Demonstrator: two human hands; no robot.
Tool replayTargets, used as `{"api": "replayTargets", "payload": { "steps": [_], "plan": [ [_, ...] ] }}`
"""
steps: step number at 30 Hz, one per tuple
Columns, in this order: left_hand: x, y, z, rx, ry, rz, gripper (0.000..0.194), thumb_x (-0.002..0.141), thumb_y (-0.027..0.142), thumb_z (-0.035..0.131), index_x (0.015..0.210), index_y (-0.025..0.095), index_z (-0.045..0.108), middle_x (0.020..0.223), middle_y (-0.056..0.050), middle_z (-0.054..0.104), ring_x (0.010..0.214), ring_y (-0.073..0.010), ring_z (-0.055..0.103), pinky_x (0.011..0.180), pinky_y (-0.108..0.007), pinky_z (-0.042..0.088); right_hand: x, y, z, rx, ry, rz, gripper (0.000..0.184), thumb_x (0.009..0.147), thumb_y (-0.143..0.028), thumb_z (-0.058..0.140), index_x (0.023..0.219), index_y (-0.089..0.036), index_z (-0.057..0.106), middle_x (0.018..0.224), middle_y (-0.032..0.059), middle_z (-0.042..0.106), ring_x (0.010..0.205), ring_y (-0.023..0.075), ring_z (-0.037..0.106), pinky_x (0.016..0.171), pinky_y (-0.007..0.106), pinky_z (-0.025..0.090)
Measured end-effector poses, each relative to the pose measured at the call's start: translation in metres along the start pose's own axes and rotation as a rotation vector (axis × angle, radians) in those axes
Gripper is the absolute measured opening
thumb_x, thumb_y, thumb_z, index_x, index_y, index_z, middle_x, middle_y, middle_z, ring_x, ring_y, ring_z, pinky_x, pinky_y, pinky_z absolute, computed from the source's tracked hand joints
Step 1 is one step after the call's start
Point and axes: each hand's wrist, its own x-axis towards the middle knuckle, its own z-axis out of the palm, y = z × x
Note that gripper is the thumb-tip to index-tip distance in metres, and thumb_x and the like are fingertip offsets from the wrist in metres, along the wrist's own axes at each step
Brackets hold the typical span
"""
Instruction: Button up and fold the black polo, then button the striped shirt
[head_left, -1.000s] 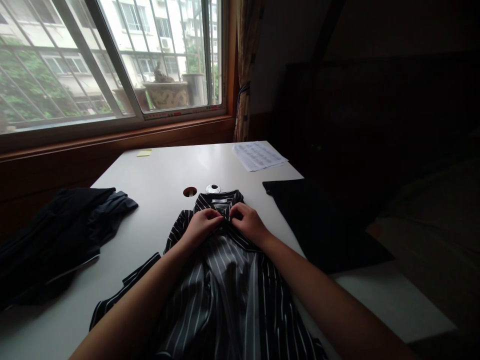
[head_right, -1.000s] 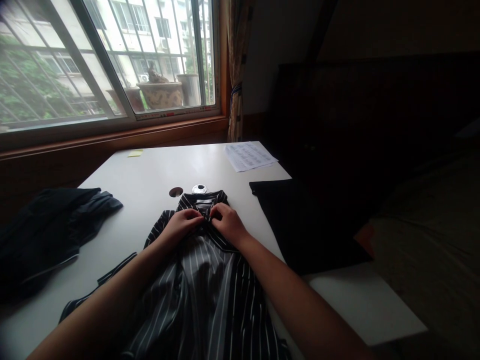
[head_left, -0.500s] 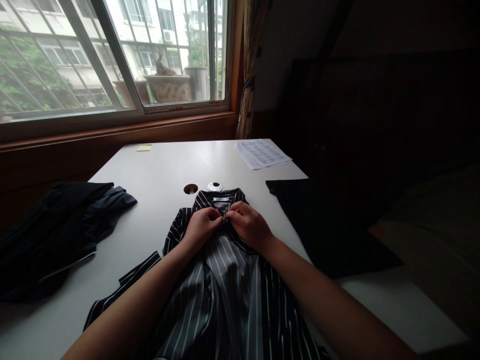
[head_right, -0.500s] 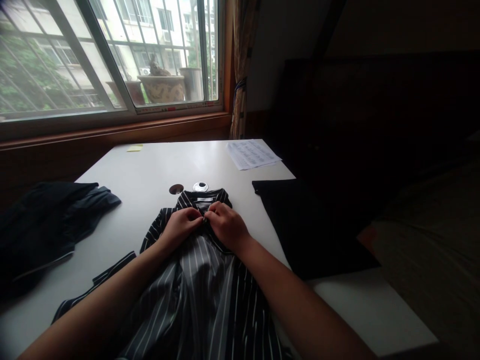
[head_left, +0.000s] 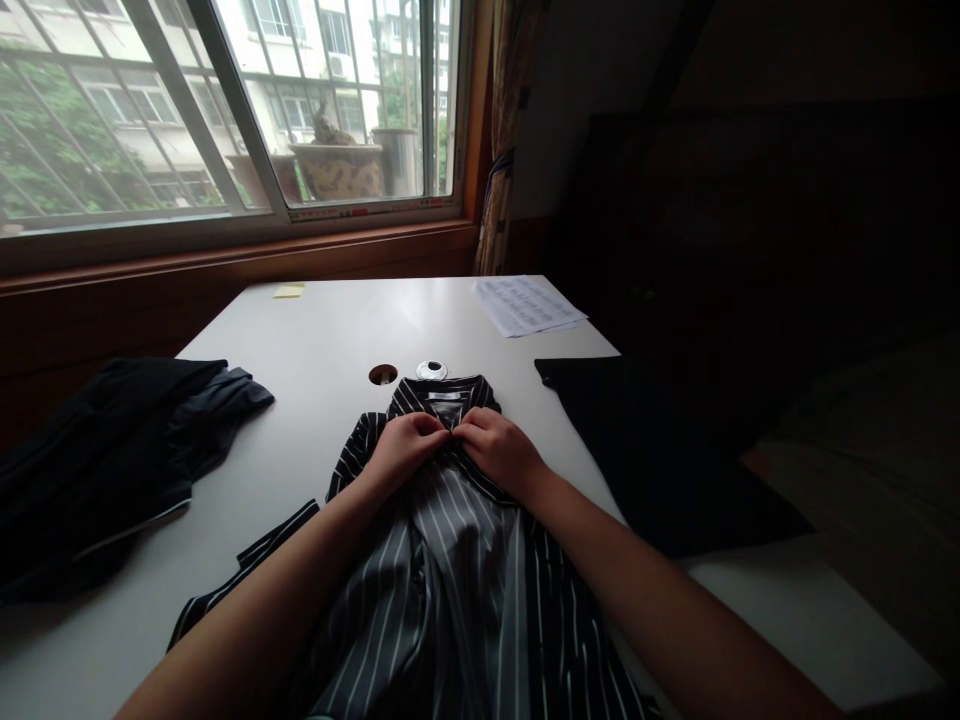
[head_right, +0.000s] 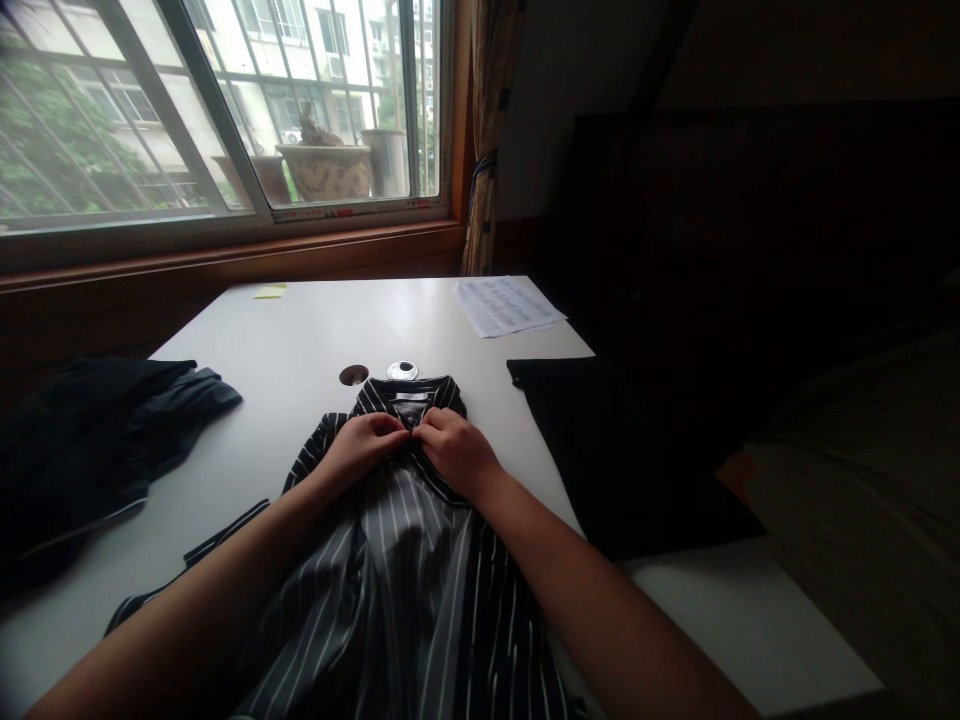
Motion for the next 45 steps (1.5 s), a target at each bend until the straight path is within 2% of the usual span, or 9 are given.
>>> {"api": "replayTargets", "payload": {
  "steps": [7, 14, 26, 33, 36, 40, 45],
  "plan": [
    [-0.001, 0.003, -0.002, -0.087, -0.063, -0.059, 0.026, 0.075, 0.04, 0.069, 0.083, 0.016, 0.074, 0.073, -0.004, 0.072, 0.062, -0.0164, 0.064, 0.058, -0.025, 0.047, 0.0, 0.002, -0.002, 0.206, 0.07, 0.059, 0.018, 0.089, -0.009, 0.054, 0.095, -0.022, 0.067, 0.095, 0.0036, 0.066, 0.09, 0.0171, 0.063, 0.086, 0.03, 0.049],
    [-0.001, 0.005, -0.004, -0.154, -0.086, -0.095, 0.028, 0.075, 0.04, 0.07, 0.085, 0.015, 0.074, 0.072, -0.004, 0.071, 0.061, -0.0148, 0.062, 0.057, -0.023, 0.046, 0.001, 0.007, -0.003, 0.406, 0.127, 0.134, 0.022, 0.077, -0.002, 0.06, 0.084, -0.022, 0.063, 0.087, -0.0006, 0.067, 0.083, 0.0159, 0.064, 0.078, 0.028, 0.05],
    [0.001, 0.005, -0.003, -0.205, -0.087, -0.13, 0.027, 0.073, 0.039, 0.072, 0.083, 0.014, 0.074, 0.073, -0.004, 0.07, 0.061, -0.0134, 0.06, 0.057, -0.022, 0.046, 0.001, 0.006, -0.003, 0.494, 0.15, 0.045, 0.016, 0.08, -0.007, 0.064, 0.085, -0.023, 0.064, 0.096, 0.0023, 0.066, 0.091, 0.018, 0.065, 0.084, 0.032, 0.052],
    [0.0, 0.005, -0.004, -0.195, -0.088, -0.129, 0.026, 0.073, 0.039, 0.072, 0.084, 0.015, 0.074, 0.075, -0.004, 0.071, 0.064, -0.0142, 0.062, 0.058, -0.023, 0.047, 0.001, 0.002, -0.009, 0.554, 0.146, 0.06, 0.012, 0.081, -0.013, 0.064, 0.087, -0.023, 0.068, 0.097, 0.0038, 0.067, 0.092, 0.019, 0.065, 0.086, 0.034, 0.052],
    [0.0, 0.005, -0.005, -0.187, -0.085, -0.129, 0.026, 0.073, 0.038, 0.072, 0.084, 0.015, 0.075, 0.075, -0.005, 0.072, 0.064, -0.0147, 0.063, 0.058, -0.023, 0.048, 0.002, 0.004, -0.011, 0.616, 0.106, 0.139, 0.007, 0.085, -0.021, 0.063, 0.085, -0.021, 0.071, 0.095, 0.0045, 0.069, 0.09, 0.019, 0.066, 0.085, 0.034, 0.052],
    [0.001, 0.004, -0.004, -0.164, -0.083, -0.122, 0.027, 0.073, 0.039, 0.072, 0.084, 0.015, 0.075, 0.073, -0.005, 0.072, 0.063, -0.015, 0.063, 0.058, -0.023, 0.048, 0.004, 0.007, -0.006, 0.687, 0.058, 0.34, 0.017, 0.083, -0.037, 0.069, 0.078, -0.02, 0.07, 0.087, 0.0039, 0.071, 0.082, 0.0195, 0.066, 0.079, 0.034, 0.051],
    [0.003, 0.002, -0.002, -0.182, -0.083, -0.118, 0.026, 0.074, 0.04, 0.072, 0.083, 0.015, 0.075, 0.073, -0.004, 0.071, 0.062, -0.0145, 0.063, 0.057, -0.023, 0.048, 0.005, 0.01, 0.005, 0.858, 0.052, 0.507, 0.025, 0.072, -0.034, 0.076, 0.09, -0.02, 0.066, 0.087, 0.0015, 0.069, 0.083, 0.0188, 0.066, 0.078, 0.032, 0.053]
  ]
}}
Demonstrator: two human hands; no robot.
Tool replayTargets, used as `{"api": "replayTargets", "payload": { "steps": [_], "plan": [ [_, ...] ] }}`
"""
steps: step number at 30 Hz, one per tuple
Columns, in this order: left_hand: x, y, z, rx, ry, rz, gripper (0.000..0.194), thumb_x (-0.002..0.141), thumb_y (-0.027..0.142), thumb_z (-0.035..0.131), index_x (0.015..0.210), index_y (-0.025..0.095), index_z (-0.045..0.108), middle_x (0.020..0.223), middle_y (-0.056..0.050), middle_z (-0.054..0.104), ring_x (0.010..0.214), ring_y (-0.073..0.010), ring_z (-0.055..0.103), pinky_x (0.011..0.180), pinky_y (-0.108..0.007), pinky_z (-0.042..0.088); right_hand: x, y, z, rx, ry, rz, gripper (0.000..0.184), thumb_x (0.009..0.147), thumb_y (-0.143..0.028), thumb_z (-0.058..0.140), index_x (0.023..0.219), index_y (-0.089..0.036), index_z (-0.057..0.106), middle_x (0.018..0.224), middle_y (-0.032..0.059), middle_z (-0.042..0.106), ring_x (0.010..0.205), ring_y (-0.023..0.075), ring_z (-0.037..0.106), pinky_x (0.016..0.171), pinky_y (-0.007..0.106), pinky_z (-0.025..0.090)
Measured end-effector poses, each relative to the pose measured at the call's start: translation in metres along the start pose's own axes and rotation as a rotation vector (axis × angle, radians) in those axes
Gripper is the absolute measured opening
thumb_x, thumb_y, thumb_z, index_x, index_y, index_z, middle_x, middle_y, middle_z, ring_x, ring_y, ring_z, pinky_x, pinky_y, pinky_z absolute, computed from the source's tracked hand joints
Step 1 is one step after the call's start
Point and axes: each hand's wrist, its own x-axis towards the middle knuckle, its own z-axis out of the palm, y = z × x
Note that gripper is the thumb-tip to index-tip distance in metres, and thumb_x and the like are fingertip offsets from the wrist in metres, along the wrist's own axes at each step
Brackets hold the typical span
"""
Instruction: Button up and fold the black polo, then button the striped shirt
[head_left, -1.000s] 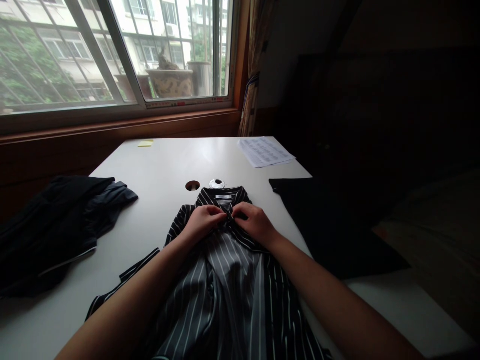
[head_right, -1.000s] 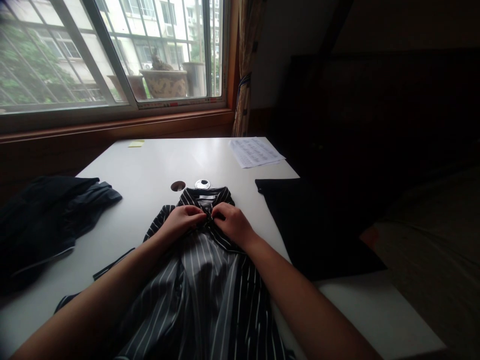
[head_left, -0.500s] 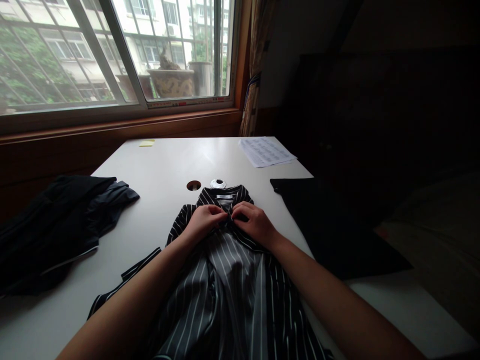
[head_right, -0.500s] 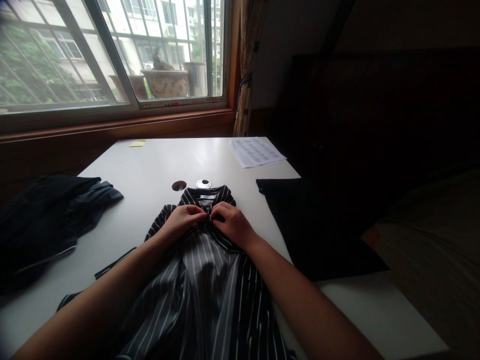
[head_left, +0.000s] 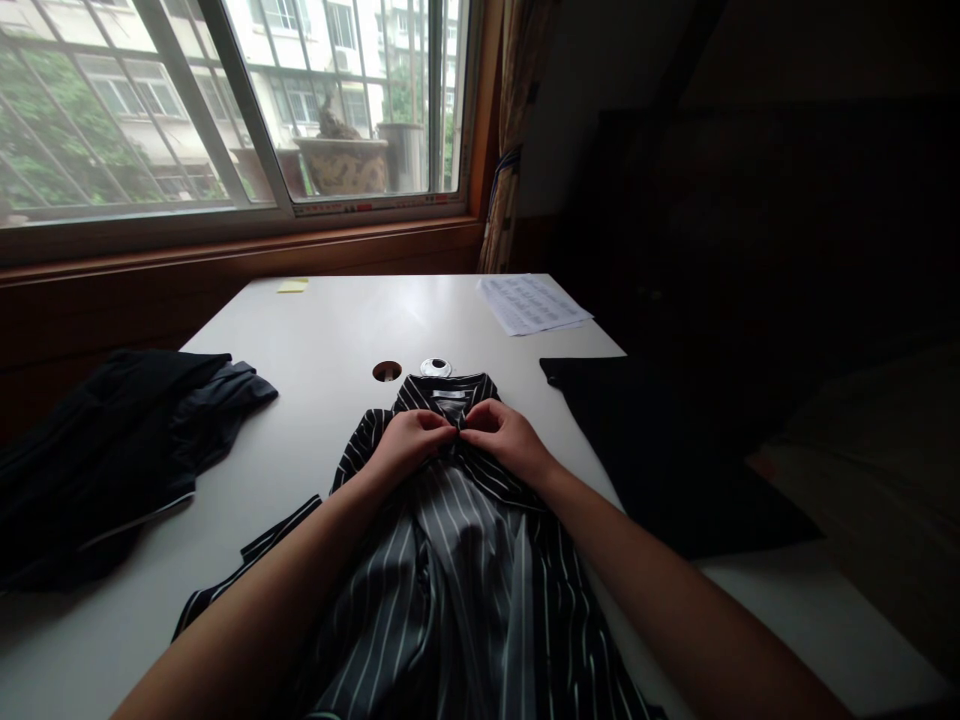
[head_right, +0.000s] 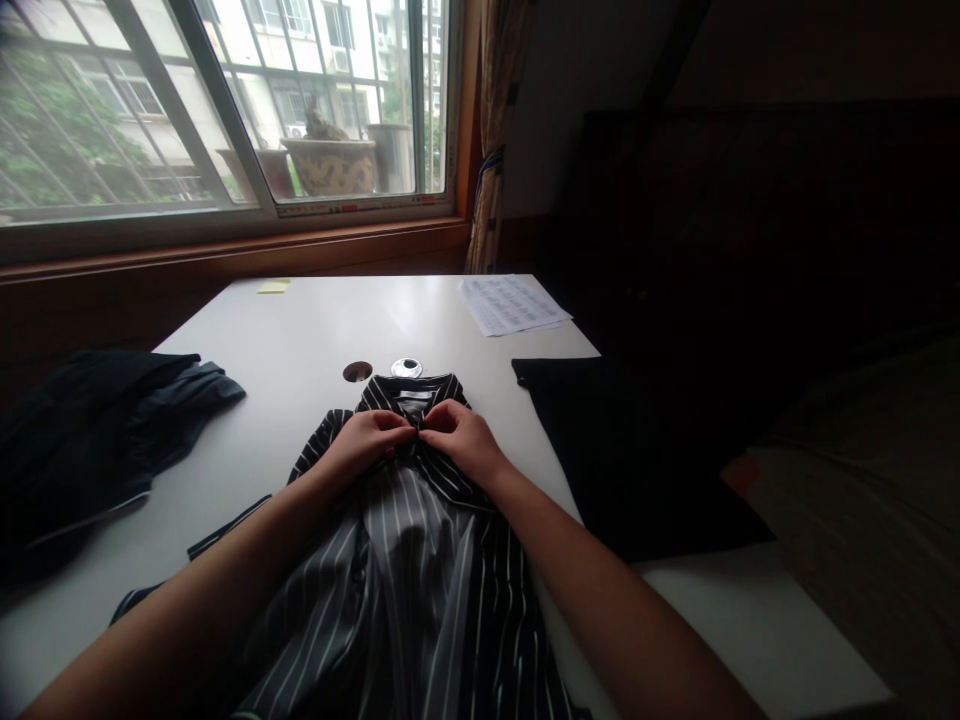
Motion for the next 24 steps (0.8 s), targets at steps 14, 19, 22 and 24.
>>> {"api": "replayTargets", "payload": {
  "steps": [14, 19, 22, 24],
  "plan": [
    [-0.0008, -0.0028, 0.0024, 0.01, 0.004, 0.024, 0.027, 0.075, 0.041, 0.071, 0.083, 0.016, 0.074, 0.074, -0.005, 0.071, 0.062, -0.0151, 0.063, 0.057, -0.023, 0.048, -0.0068, -0.0078, 0.0097, -0.068, 0.119, -0.028, 0.021, 0.076, -0.031, 0.072, 0.093, -0.02, 0.065, 0.09, 0.0023, 0.071, 0.086, 0.0186, 0.067, 0.083, 0.034, 0.053],
    [-0.0009, -0.0021, 0.0026, -0.004, 0.014, 0.026, 0.028, 0.075, 0.042, 0.071, 0.084, 0.015, 0.074, 0.075, -0.005, 0.072, 0.063, -0.0155, 0.064, 0.056, -0.023, 0.048, -0.0022, -0.0031, 0.0061, 0.093, 0.08, 0.02, 0.025, 0.074, -0.033, 0.075, 0.092, -0.019, 0.065, 0.092, 0.0034, 0.072, 0.09, 0.0196, 0.068, 0.085, 0.034, 0.054],
    [-0.0013, -0.0009, 0.0022, -0.011, 0.019, 0.028, 0.028, 0.075, 0.042, 0.071, 0.085, 0.015, 0.074, 0.075, -0.005, 0.072, 0.063, -0.0154, 0.064, 0.056, -0.023, 0.048, -0.0013, -0.003, 0.0049, 0.136, 0.076, 0.044, 0.026, 0.071, -0.032, 0.077, 0.091, -0.019, 0.066, 0.09, 0.0032, 0.072, 0.089, 0.0196, 0.068, 0.085, 0.035, 0.054],
    [-0.0016, 0.0, 0.0018, -0.014, 0.012, 0.031, 0.028, 0.076, 0.041, 0.071, 0.085, 0.015, 0.074, 0.075, -0.005, 0.072, 0.063, -0.0152, 0.064, 0.056, -0.023, 0.048, -0.0014, -0.0037, 0.0048, 0.156, 0.078, 0.055, 0.027, 0.07, -0.033, 0.078, 0.09, -0.019, 0.067, 0.09, 0.0029, 0.072, 0.089, 0.0195, 0.068, 0.086, 0.035, 0.054]
  ]
}}
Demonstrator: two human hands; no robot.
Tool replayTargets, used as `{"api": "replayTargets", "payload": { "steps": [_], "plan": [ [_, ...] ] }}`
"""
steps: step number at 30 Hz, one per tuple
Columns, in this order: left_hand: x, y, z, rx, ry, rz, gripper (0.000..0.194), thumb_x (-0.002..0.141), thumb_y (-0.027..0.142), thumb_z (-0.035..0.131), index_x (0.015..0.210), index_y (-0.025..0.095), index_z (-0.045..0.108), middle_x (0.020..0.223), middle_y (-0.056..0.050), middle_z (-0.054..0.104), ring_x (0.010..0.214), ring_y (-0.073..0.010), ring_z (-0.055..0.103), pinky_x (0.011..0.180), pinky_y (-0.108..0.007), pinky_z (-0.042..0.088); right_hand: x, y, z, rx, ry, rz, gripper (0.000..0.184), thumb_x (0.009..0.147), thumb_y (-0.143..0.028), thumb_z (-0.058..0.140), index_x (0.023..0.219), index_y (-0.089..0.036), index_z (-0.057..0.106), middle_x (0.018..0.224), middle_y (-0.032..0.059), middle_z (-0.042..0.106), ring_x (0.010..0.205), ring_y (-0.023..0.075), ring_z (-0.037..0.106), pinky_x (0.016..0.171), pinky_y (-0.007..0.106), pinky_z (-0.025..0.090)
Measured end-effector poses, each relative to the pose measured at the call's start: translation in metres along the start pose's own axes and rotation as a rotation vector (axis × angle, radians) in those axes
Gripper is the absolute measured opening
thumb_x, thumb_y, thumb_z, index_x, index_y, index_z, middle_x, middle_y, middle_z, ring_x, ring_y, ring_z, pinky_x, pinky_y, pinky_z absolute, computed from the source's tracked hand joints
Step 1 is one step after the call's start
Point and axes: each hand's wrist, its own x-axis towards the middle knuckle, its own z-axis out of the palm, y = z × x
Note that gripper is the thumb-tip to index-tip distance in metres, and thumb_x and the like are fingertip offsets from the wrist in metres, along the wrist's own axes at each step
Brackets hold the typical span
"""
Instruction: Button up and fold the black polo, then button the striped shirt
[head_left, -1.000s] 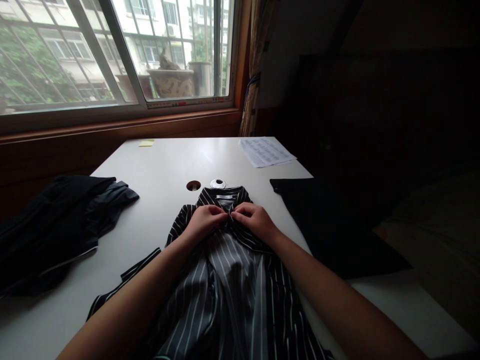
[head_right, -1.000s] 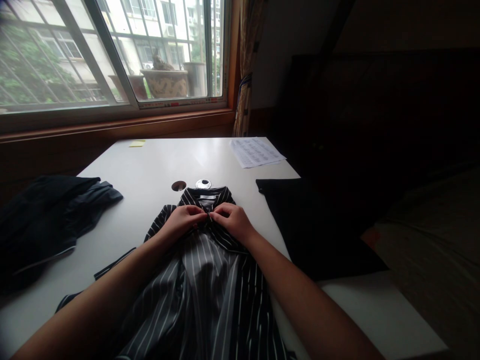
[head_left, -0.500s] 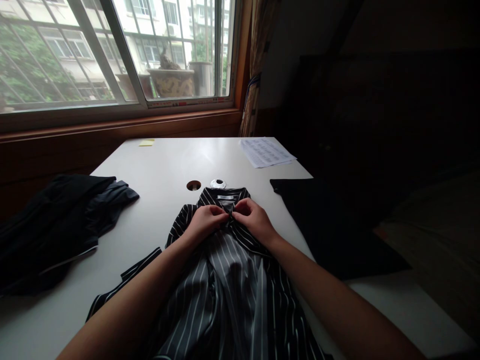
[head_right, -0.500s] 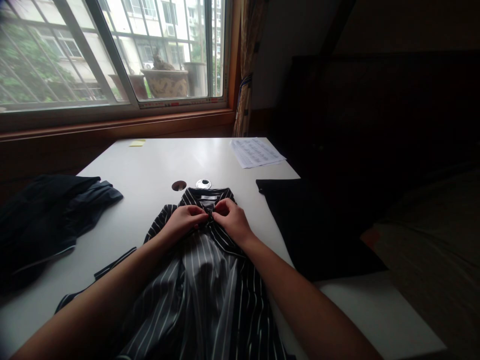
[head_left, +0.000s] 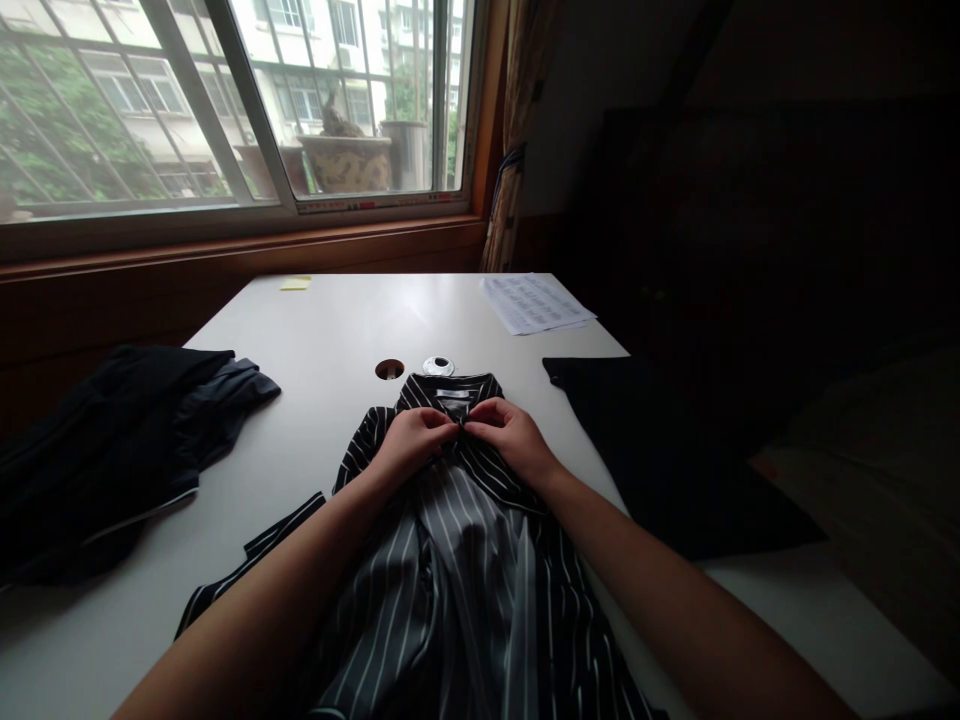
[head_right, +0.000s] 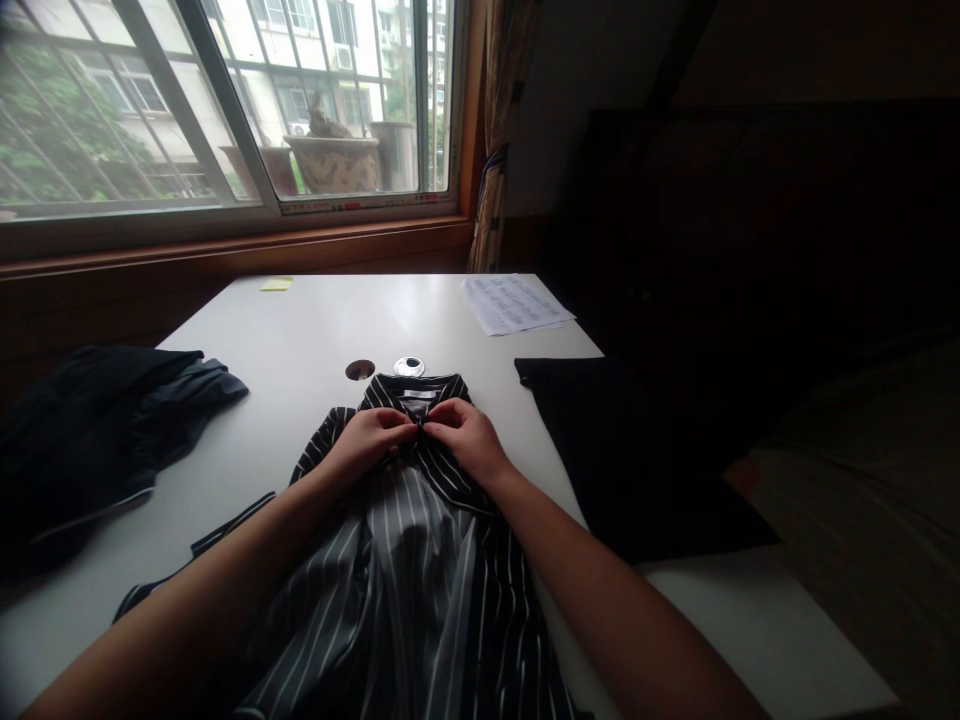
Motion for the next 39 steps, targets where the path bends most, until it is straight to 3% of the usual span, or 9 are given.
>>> {"api": "replayTargets", "payload": {
  "steps": [12, 23, 32, 39],
  "plan": [
    [0.0, 0.0, -0.001, -0.013, -0.009, -0.006, 0.026, 0.076, 0.039, 0.07, 0.084, 0.015, 0.074, 0.074, -0.005, 0.07, 0.061, -0.014, 0.061, 0.057, -0.023, 0.047, 0.002, 0.001, -0.001, 0.067, -0.01, 0.016, 0.03, 0.066, -0.035, 0.083, 0.086, -0.019, 0.067, 0.087, 0.0023, 0.072, 0.087, 0.0193, 0.068, 0.085, 0.035, 0.053],
    [0.002, -0.004, -0.001, -0.08, -0.028, 0.004, 0.028, 0.077, 0.041, 0.071, 0.085, 0.015, 0.074, 0.072, -0.005, 0.071, 0.06, -0.0137, 0.062, 0.058, -0.023, 0.046, -0.001, -0.001, 0.0, 0.168, -0.098, 0.016, 0.025, 0.077, -0.039, 0.074, 0.092, -0.021, 0.066, 0.095, 0.004, 0.074, 0.087, 0.0211, 0.07, 0.086, 0.039, 0.058],
    [-0.003, 0.01, -0.003, -0.131, -0.074, -0.034, 0.025, 0.077, 0.038, 0.07, 0.084, 0.014, 0.073, 0.063, -0.001, 0.065, 0.057, -0.0118, 0.057, 0.054, -0.022, 0.042, -0.005, -0.004, 0.005, -0.241, -0.008, -0.188, 0.014, 0.079, -0.031, 0.071, 0.088, -0.02, 0.068, 0.088, 0.0024, 0.07, 0.082, 0.0179, 0.067, 0.078, 0.032, 0.054],
    [-0.004, 0.013, -0.005, -0.14, -0.092, -0.063, 0.027, 0.078, 0.04, 0.069, 0.086, 0.014, 0.072, 0.063, 0.0, 0.063, 0.056, -0.0111, 0.055, 0.051, -0.021, 0.038, -0.006, -0.005, 0.005, -0.326, -0.007, -0.279, 0.012, 0.081, -0.029, 0.069, 0.09, -0.021, 0.07, 0.089, 0.0023, 0.068, 0.082, 0.0174, 0.065, 0.076, 0.031, 0.053]
  ]
}}
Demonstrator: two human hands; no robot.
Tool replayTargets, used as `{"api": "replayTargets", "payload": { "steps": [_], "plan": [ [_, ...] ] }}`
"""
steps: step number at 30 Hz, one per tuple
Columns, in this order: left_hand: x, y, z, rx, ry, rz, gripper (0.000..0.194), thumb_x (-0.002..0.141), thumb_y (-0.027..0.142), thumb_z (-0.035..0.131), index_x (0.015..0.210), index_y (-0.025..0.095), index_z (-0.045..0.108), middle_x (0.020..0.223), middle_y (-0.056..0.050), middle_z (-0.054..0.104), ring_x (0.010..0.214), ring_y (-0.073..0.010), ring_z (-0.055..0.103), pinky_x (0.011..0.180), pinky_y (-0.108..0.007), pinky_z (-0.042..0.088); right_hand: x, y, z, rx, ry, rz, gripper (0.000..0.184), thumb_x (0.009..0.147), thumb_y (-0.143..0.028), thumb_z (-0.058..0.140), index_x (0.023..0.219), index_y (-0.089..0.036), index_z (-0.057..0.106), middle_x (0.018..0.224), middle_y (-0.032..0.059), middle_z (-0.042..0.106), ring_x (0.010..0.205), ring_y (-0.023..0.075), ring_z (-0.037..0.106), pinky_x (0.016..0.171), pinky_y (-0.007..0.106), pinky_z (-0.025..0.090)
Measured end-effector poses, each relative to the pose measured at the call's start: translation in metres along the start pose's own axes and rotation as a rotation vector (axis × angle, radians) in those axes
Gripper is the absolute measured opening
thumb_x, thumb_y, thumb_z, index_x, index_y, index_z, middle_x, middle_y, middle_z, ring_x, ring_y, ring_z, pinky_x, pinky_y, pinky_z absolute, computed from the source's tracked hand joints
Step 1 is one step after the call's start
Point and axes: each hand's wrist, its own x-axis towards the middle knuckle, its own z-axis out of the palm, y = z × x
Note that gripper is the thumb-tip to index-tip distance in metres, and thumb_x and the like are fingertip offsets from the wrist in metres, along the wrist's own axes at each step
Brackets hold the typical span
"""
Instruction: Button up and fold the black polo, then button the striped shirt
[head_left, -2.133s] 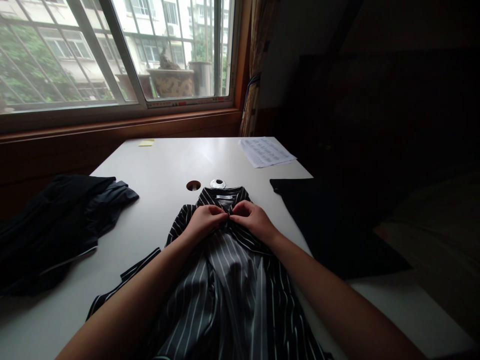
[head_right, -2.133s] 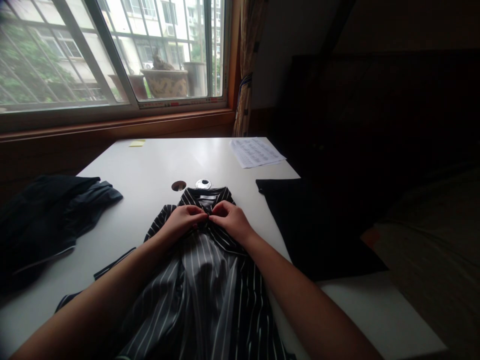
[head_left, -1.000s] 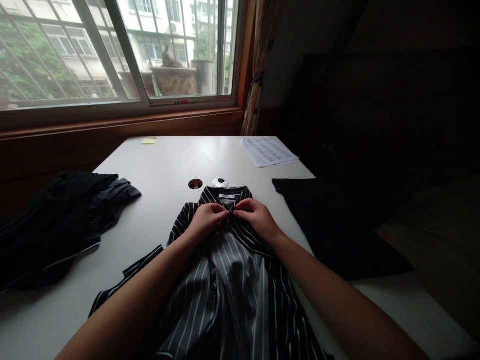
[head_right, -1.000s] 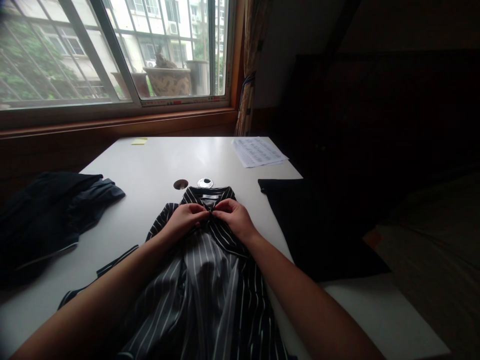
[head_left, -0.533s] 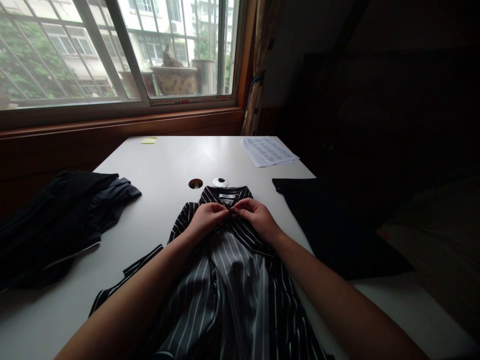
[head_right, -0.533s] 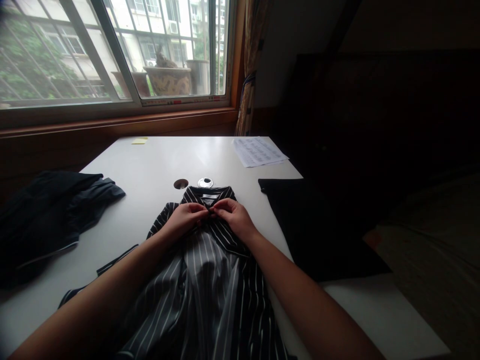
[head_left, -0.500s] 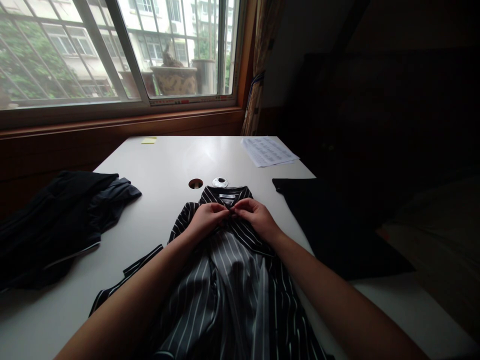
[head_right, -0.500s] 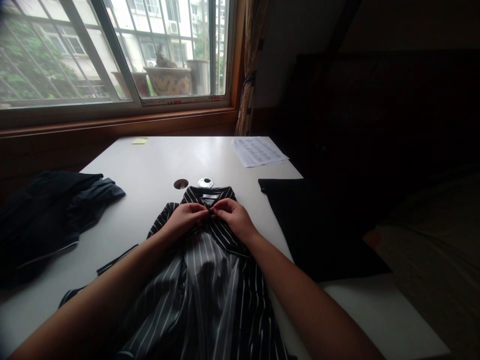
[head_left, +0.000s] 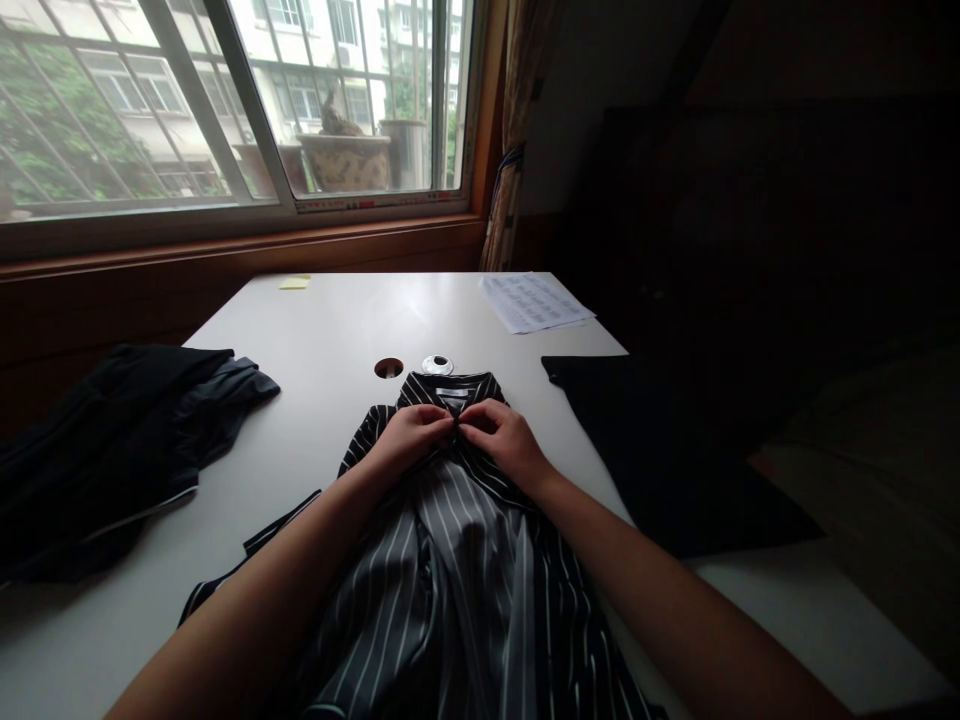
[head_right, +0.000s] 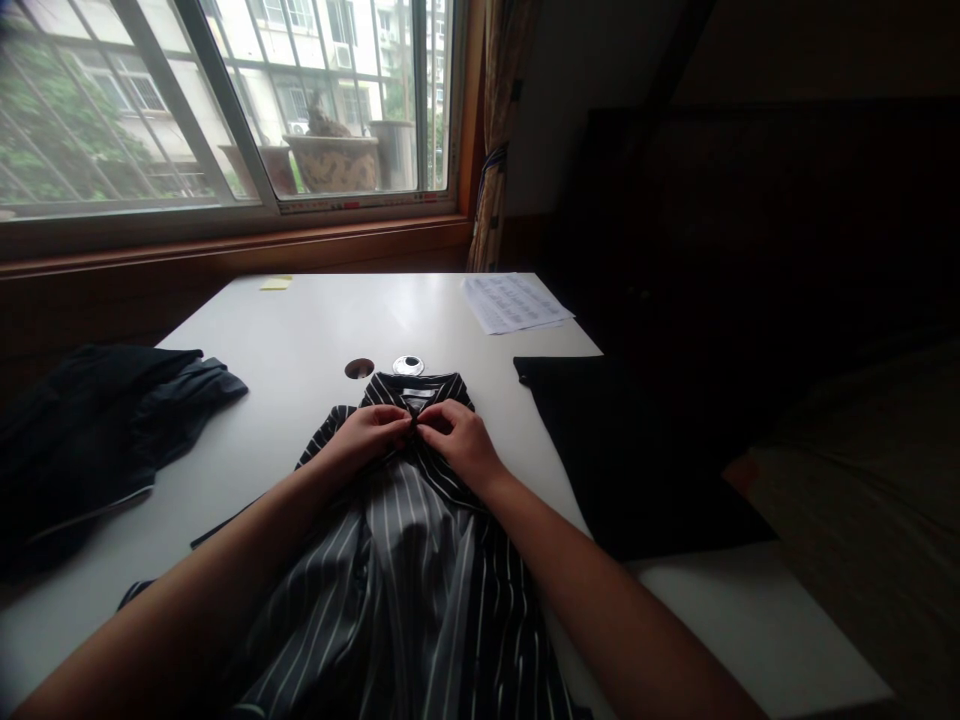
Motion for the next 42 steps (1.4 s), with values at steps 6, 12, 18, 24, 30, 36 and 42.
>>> {"api": "replayTargets", "payload": {
  "steps": [6, 12, 18, 24, 30, 36, 42],
  "plan": [
    [0.003, -0.004, -0.005, -0.001, -0.061, -0.016, 0.031, 0.08, 0.044, 0.069, 0.089, 0.014, 0.071, 0.065, 0.0, 0.063, 0.052, -0.0077, 0.052, 0.047, -0.018, 0.035, -0.001, -0.001, 0.001, -0.035, -0.007, -0.052, 0.009, 0.083, -0.027, 0.068, 0.091, -0.022, 0.07, 0.089, 0.0026, 0.066, 0.082, 0.0176, 0.064, 0.076, 0.031, 0.053],
    [0.001, 0.003, -0.006, -0.013, -0.123, -0.016, 0.038, 0.081, 0.051, 0.068, 0.09, 0.014, 0.07, 0.072, -0.003, 0.065, 0.06, -0.0096, 0.057, 0.05, -0.018, 0.041, -0.001, -0.004, 0.0, -0.104, 0.007, -0.077, 0.007, 0.083, -0.024, 0.068, 0.09, -0.022, 0.069, 0.087, 0.0022, 0.066, 0.083, 0.018, 0.063, 0.075, 0.032, 0.051],
    [0.0, 0.001, -0.006, 0.014, -0.081, 0.004, 0.033, 0.08, 0.044, 0.07, 0.092, 0.014, 0.071, 0.073, -0.004, 0.066, 0.066, -0.0129, 0.061, 0.054, -0.019, 0.044, -0.001, -0.004, 0.001, -0.111, 0.007, -0.106, 0.007, 0.084, -0.021, 0.068, 0.09, -0.022, 0.069, 0.088, 0.0018, 0.066, 0.084, 0.0173, 0.063, 0.077, 0.03, 0.05],
    [0.001, -0.003, -0.004, 0.013, -0.013, 0.053, 0.028, 0.08, 0.04, 0.07, 0.092, 0.016, 0.073, 0.076, -0.003, 0.067, 0.07, -0.0146, 0.062, 0.058, -0.021, 0.047, -0.001, -0.002, 0.001, -0.045, 0.007, -0.034, 0.01, 0.084, -0.024, 0.068, 0.093, -0.021, 0.07, 0.09, 0.0021, 0.068, 0.083, 0.0169, 0.065, 0.077, 0.03, 0.052],
    [0.003, -0.009, -0.004, -0.049, 0.048, 0.109, 0.028, 0.077, 0.039, 0.073, 0.094, 0.017, 0.073, 0.087, -0.005, 0.07, 0.077, -0.0175, 0.064, 0.067, -0.027, 0.052, -0.001, -0.002, 0.001, -0.043, 0.032, 0.013, 0.009, 0.082, -0.025, 0.07, 0.09, -0.021, 0.069, 0.087, 0.0015, 0.07, 0.08, 0.0167, 0.066, 0.075, 0.029, 0.053],
    [0.004, -0.014, -0.005, 0.032, 0.096, 0.177, 0.023, 0.078, 0.036, 0.072, 0.09, 0.017, 0.073, 0.087, -0.005, 0.072, 0.079, -0.0183, 0.065, 0.073, -0.028, 0.051, -0.001, -0.002, 0.0, -0.097, 0.021, -0.024, 0.006, 0.082, -0.023, 0.069, 0.088, -0.021, 0.071, 0.088, 0.0018, 0.071, 0.083, 0.0172, 0.066, 0.078, 0.03, 0.052],
    [0.004, -0.015, -0.004, 0.059, 0.125, 0.191, 0.021, 0.078, 0.035, 0.071, 0.09, 0.017, 0.071, 0.086, -0.005, 0.072, 0.08, -0.019, 0.065, 0.073, -0.029, 0.05, -0.001, 0.001, 0.0, -0.094, 0.007, -0.015, 0.01, 0.082, -0.025, 0.07, 0.09, -0.021, 0.071, 0.089, 0.0027, 0.071, 0.084, 0.0176, 0.066, 0.077, 0.03, 0.052]
  ]
}}
